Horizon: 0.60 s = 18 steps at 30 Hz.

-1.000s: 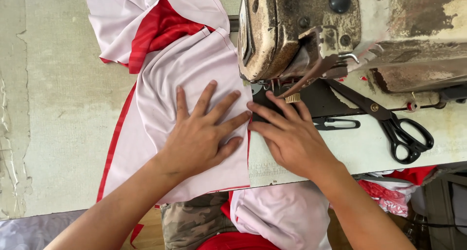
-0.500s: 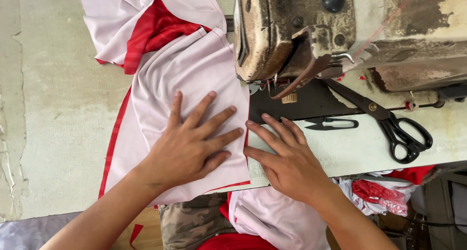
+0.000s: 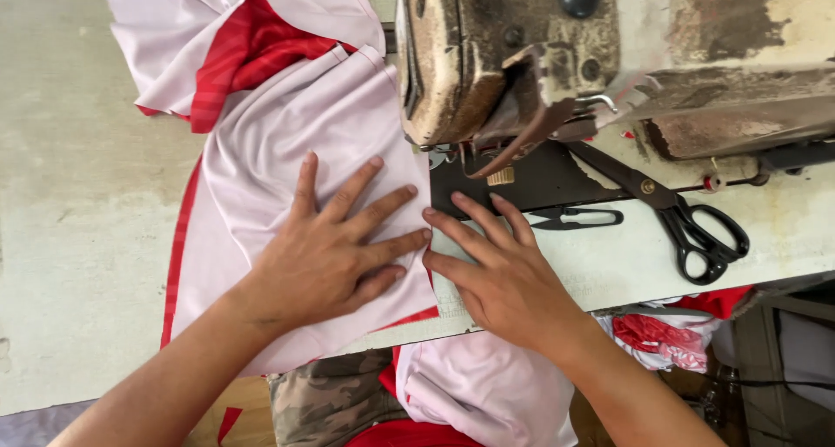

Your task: Handling and aligning fabric pieces on a workbench in a sewing factory.

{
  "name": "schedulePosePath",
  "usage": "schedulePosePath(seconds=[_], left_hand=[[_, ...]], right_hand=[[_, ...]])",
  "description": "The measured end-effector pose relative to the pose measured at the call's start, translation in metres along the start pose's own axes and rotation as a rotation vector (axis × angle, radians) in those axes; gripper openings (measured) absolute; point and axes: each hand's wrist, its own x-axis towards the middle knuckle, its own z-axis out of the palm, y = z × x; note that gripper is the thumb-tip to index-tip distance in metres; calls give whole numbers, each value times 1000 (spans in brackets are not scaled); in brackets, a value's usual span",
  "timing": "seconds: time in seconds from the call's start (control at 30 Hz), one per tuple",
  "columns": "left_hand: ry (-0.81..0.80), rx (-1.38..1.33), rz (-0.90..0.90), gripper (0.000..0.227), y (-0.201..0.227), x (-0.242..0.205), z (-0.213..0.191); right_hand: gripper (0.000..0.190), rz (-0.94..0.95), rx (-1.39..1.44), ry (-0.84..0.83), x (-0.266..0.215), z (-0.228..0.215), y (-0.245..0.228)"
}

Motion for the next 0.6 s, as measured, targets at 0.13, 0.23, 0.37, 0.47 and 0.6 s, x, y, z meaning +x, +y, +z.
schedulePosePath(seconds=[0.13,0.23,0.37,0.47,0.6], left_hand=[[-13,18,-6,47,-15,9,2],[-65,17,-26,50,-20,13,0],[-50,152,-14,47,-6,11,-8],[-44,141,-29,42,17,1,-12],[39,70,-62,37,41,-2,-15]], right_hand=[[30,-3,-15,0,13,3,18],[30,71,22,-65,17,3,20],[33,40,44,-3,5,-2,6],[32,26,99,-11,-14,2,-5],[27,48,109,36,-27,5,-11]])
